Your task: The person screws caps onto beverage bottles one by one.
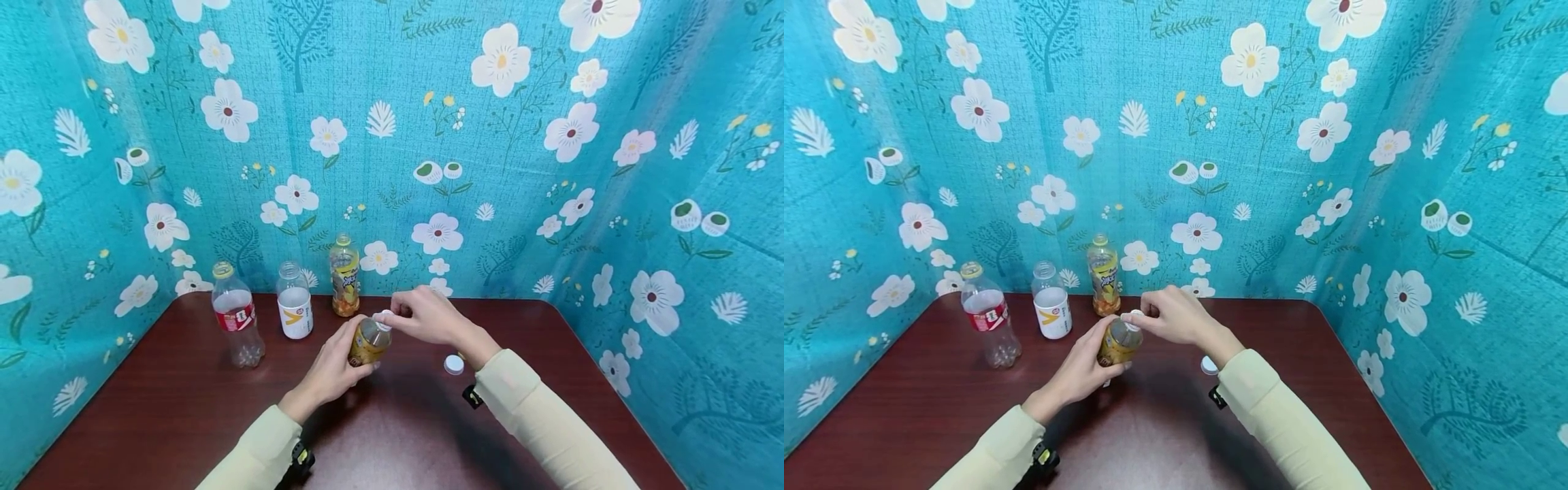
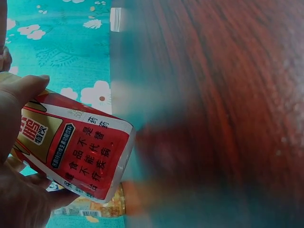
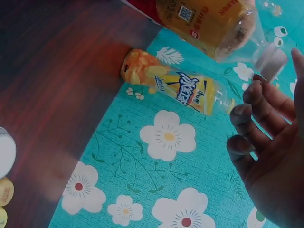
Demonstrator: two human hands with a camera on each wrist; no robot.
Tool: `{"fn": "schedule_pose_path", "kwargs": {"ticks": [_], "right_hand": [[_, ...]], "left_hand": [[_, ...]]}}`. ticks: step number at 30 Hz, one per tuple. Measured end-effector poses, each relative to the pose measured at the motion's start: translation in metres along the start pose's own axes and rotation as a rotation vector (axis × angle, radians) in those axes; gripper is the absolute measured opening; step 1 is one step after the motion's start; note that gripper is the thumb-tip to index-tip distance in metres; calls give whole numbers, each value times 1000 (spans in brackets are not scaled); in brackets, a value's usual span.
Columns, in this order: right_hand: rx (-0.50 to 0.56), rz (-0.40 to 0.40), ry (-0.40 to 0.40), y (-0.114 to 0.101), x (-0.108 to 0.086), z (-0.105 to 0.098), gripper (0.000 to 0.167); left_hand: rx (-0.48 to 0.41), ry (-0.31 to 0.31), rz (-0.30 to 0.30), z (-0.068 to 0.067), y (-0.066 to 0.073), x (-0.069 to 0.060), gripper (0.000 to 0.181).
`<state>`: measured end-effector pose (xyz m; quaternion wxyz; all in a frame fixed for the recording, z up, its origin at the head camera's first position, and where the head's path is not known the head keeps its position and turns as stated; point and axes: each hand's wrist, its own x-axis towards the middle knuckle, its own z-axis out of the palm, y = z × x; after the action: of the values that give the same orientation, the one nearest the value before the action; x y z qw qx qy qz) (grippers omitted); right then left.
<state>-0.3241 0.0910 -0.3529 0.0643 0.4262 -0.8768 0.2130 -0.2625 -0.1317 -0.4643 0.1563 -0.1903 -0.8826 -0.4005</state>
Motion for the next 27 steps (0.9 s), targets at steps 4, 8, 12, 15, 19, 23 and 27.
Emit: {"fn": "schedule_pose_path", "kwargs": {"ticks": [4,8,12,15,19,23,27], "right_hand": [[59,-13,-42,1,-1,-3,31],[165,-70,-123,3,1,-5,41],[240,-107,-178,5,3,-6,37],[245,-109,-178,4,4,-6,30],[214,-113,-143,2,5,-6,22],[131,-100,-87,-3,6,-4,18],[53,-65,-74,-4,7,-3,23]], "left_hand": [[-14,-7,-30,-1,-2,1,82],[-18,-8,-42,-2,-3,1,82],[-28,-5,-42,-4,-3,1,81],[-39,-11,-45,-4,-2,0,80],[-34,-16,-44,-3,-2,0,81],[-19,-19,-32,-3,-2,0,82],[-7,-21,-20,-3,-2,0,84]]}}
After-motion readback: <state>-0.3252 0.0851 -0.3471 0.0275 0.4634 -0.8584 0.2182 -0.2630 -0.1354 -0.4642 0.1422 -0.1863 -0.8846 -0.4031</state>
